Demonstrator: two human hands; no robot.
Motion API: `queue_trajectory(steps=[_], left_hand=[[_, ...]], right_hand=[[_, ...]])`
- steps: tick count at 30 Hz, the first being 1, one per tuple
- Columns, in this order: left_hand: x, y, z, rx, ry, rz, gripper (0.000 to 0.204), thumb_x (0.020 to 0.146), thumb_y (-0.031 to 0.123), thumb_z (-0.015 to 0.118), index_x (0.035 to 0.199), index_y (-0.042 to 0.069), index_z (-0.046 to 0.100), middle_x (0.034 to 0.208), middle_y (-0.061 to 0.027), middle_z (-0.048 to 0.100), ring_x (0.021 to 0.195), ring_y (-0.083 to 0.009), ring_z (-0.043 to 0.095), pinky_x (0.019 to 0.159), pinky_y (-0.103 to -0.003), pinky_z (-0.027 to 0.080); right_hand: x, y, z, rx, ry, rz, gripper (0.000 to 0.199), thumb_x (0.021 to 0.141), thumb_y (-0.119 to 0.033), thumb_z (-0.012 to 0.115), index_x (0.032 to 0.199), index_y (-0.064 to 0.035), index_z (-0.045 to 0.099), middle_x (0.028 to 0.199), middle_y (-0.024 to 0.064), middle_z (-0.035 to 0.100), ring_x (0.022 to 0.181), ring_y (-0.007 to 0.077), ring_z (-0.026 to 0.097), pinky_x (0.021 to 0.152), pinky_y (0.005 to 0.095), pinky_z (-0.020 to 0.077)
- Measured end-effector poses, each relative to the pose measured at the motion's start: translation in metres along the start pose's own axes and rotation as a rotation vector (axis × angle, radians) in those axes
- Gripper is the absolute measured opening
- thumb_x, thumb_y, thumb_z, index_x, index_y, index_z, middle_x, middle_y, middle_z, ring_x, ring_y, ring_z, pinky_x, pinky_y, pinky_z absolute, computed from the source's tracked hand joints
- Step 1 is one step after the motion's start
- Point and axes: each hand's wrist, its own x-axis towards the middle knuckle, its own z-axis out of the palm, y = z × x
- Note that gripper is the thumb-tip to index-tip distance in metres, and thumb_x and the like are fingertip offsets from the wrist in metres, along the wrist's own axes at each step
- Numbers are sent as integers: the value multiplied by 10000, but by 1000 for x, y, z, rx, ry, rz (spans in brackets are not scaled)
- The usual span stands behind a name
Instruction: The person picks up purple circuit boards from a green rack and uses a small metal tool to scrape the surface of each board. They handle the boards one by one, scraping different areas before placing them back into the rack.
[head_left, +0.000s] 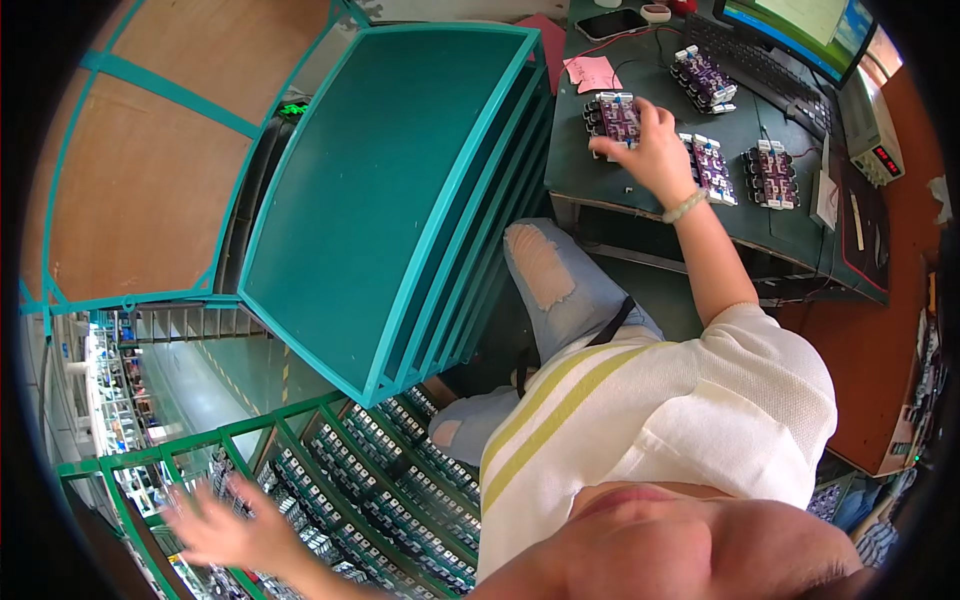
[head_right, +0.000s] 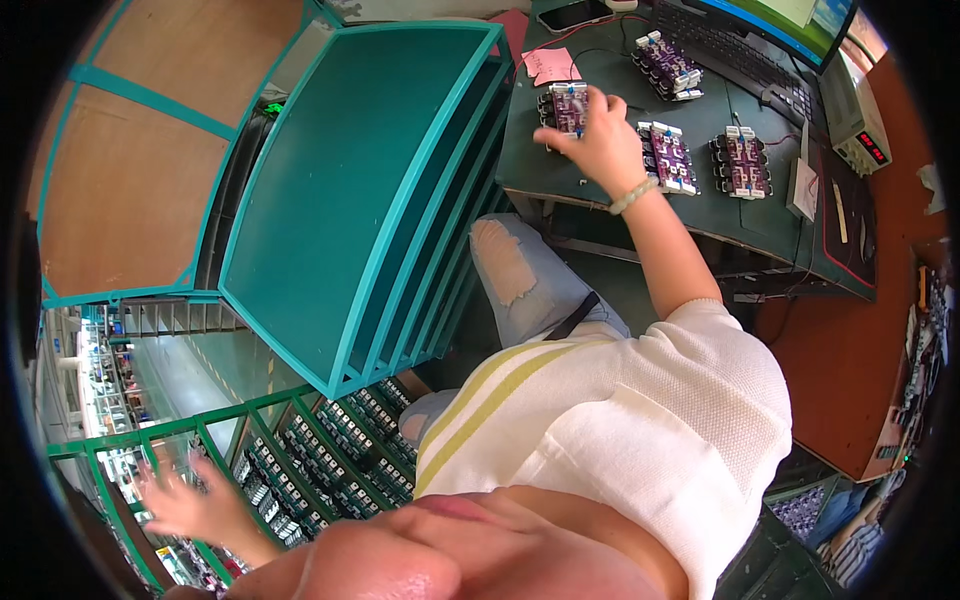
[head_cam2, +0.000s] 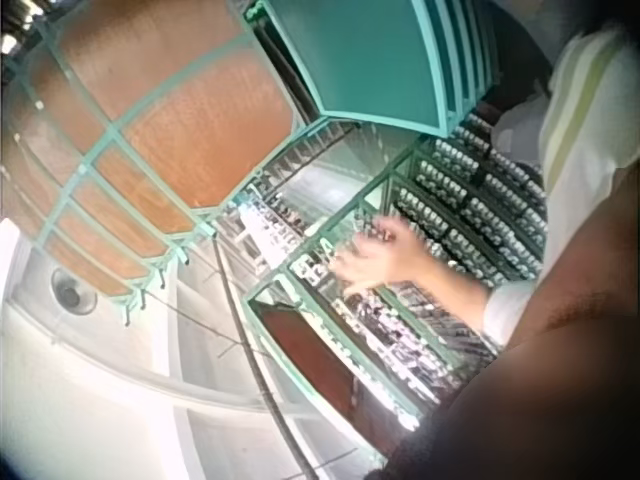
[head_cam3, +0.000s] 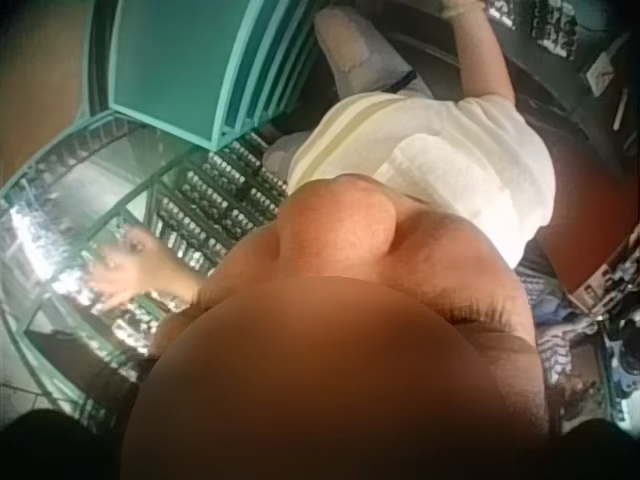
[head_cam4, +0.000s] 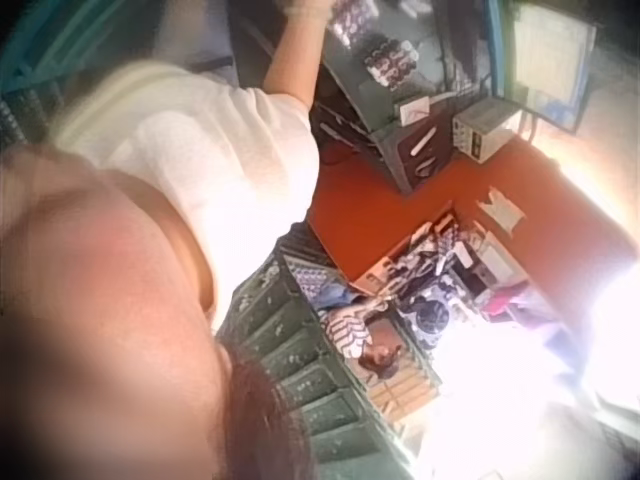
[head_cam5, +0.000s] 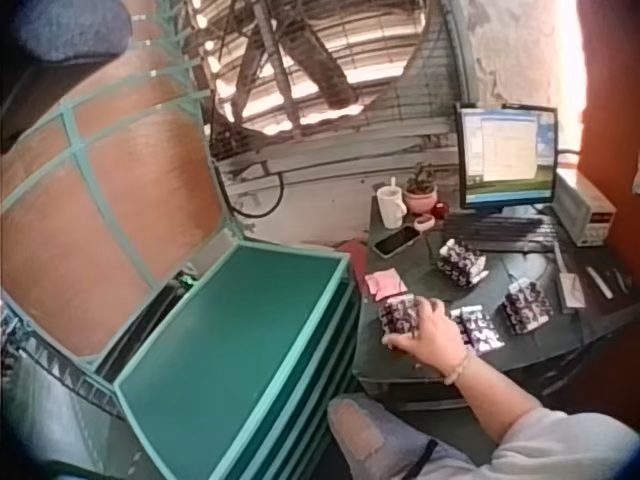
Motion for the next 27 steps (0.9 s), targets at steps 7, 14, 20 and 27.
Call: queue_trajectory(steps=[7,14,20,27], left_hand=[[-63,131,22,-760,-279,-258,190,833,155,652,937,5,601,1228,-187,526,1222,-397,416,988,-521,337],[-97,174,27,-1114,-392,-513,144,842,108,653,923,-9,636,1231,-185,537,1180,-365,460,982,-473,361],[-98,191,27,-1291,-429,-592,162,869,136,636,917,-19,645,1253,-161,527,1149,-291,491,949,-393,394],[-105,183,24,-1318,-408,-645,150,858,119,645,914,-20,638,1219,-177,552,1121,-316,513,935,-416,412]], right_hand=[[54,20,2,-66,-292,287,672,749,-601,607,908,47,684,926,228,669,928,368,638,835,403,490],[62,29,0,6,-385,372,737,599,-629,718,937,25,696,971,195,678,917,304,661,823,356,497],[70,24,0,183,-412,451,730,511,-538,816,942,39,692,969,130,687,891,232,663,792,300,493],[58,23,15,285,-321,401,829,502,-544,844,923,141,644,881,155,681,802,220,663,738,295,506]])
